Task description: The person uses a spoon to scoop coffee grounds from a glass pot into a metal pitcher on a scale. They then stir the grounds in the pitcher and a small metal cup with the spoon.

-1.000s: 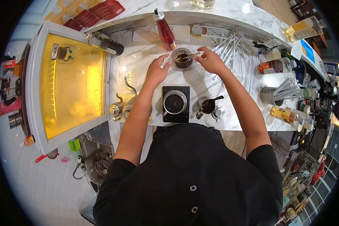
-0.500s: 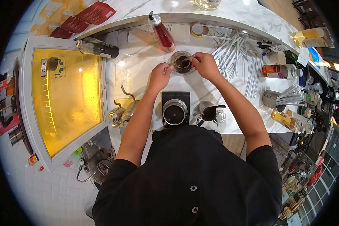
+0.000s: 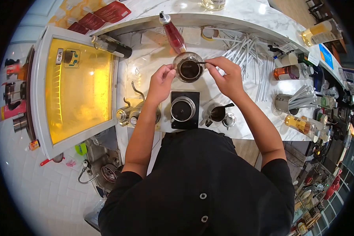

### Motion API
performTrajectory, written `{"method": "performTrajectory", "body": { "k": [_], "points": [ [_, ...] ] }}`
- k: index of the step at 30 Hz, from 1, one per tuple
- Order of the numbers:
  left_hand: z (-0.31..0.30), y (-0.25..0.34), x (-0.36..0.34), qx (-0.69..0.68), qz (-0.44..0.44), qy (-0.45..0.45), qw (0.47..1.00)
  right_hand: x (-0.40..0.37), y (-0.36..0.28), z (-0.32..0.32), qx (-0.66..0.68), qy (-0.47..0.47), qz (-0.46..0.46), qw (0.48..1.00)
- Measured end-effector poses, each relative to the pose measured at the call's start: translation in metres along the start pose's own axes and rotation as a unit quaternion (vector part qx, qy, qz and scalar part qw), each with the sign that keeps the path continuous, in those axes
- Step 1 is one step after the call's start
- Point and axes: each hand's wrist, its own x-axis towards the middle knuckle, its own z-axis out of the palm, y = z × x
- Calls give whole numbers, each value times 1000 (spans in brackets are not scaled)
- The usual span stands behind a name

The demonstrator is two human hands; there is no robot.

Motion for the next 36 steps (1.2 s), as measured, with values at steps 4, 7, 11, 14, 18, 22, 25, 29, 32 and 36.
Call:
{"method": "performTrajectory", "body": {
  "k": [4, 7, 11, 14, 18, 22, 25, 29, 32, 36],
  "points": [
    [7, 28, -36, -52, 62, 14, 997, -17, -39, -19, 15, 67, -69, 995],
    [14, 41, -63, -46, 105, 24, 993, -37, -61, -28, 10, 92, -102, 991],
    [27, 64, -98, -51, 132, 45, 989, -55, -89, -36, -4, 111, -169, 979],
    [21, 75, -123, -64, 175, 71, 980, -71, -114, -33, -35, 102, -230, 967],
    [6, 77, -142, -39, 212, 85, 973, -84, -138, -23, -63, 76, -259, 961],
    [-5, 74, -159, -36, 236, 94, 966, -92, -160, -9, -83, 75, -276, 955],
    [-14, 68, -167, -55, 258, 97, 960, -100, -171, 1, -91, 72, -281, 953],
    [-22, 70, -171, -73, 309, 92, 944, -105, -188, 11, -114, 78, -303, 943],
    [-33, 61, -172, -67, 338, 90, 934, -108, -199, 19, -131, 79, -303, 940],
    [-43, 52, -171, -73, 349, 101, 929, -116, -200, 35, -150, 89, -307, 936]
  ]
}}
